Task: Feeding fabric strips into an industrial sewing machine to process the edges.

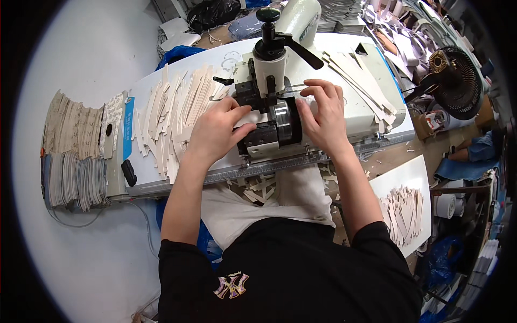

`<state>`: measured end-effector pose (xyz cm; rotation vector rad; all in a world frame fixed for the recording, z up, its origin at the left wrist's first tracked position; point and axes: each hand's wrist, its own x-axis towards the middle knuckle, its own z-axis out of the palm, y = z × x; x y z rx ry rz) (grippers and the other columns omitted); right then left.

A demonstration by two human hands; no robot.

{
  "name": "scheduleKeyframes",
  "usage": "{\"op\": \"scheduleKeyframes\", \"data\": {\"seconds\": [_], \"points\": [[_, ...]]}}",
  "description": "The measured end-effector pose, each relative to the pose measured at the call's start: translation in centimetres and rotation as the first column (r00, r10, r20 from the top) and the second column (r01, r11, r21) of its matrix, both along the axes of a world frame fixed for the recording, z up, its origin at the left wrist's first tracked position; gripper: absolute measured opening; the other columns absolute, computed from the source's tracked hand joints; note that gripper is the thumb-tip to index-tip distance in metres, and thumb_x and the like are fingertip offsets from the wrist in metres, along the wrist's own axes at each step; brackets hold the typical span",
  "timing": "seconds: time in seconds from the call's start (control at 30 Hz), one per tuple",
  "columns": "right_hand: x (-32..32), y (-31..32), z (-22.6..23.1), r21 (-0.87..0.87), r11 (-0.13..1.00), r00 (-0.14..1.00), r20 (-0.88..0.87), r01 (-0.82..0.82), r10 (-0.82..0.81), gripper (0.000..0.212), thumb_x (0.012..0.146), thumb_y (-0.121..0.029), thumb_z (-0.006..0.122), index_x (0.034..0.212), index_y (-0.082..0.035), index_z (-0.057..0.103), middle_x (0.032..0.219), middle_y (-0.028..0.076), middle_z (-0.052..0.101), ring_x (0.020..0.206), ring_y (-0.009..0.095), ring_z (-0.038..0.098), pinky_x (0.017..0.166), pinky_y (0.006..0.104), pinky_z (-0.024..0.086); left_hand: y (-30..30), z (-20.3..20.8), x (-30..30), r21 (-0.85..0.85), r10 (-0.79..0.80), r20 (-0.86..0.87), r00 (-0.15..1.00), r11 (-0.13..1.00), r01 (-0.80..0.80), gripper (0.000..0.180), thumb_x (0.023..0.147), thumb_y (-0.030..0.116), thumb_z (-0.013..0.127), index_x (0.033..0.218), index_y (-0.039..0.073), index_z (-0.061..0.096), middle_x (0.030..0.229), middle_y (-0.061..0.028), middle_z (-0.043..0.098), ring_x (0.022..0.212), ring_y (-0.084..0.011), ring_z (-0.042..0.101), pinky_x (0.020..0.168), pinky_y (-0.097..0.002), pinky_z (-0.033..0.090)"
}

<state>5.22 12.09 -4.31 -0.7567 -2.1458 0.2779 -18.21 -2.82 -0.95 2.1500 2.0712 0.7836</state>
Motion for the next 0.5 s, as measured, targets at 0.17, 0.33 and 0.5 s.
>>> {"op": "scheduleKeyframes", "data": {"seconds": [0.17,0.33,0.5], "points": [[-0.7,-2.0,1.0,-0.069,0.994,0.993,0.069,-0.088,0.093,0.018,0.097,-0.020,0.074,0.107,-0.005,0.070,0.127,0.010,0.067,0.119,0.033,0.056,0.106,0.0444,0.044,1.4,-0.3,0.9,0.021,-0.038,0.007,0.999,0.999,0.038,0.036,0.088,0.026,0.087,0.116,0.005,0.079,0.103,-0.0096,0.069,0.090,-0.0303,0.072,0.081,-0.0418,0.059],[0.2,-1.3,0.8,-0.123,0.989,0.994,0.064,-0.082,0.090,0.014,0.100,-0.016,0.071,0.107,-0.003,0.069,0.122,0.010,0.066,0.117,0.032,0.055,0.106,0.0421,0.044,1.9,-1.2,0.9,0.067,-0.034,0.090,0.995,0.997,0.028,0.037,0.087,0.027,0.088,0.114,0.004,0.080,0.103,-0.0103,0.068,0.090,-0.0306,0.072,0.081,-0.0422,0.059],[4.4,0.2,2.6,-0.158,0.987,1.000,0.011,-0.008,0.010,0.013,0.103,-0.015,0.069,0.106,-0.002,0.068,0.121,0.009,0.065,0.115,0.028,0.055,0.104,0.0389,0.044,1.5,-1.6,1.1,0.095,-0.008,0.153,0.988,0.995,-0.007,0.035,0.087,0.026,0.089,0.112,0.003,0.080,0.105,-0.0105,0.069,0.090,-0.0302,0.072,0.079,-0.0419,0.059]]}}
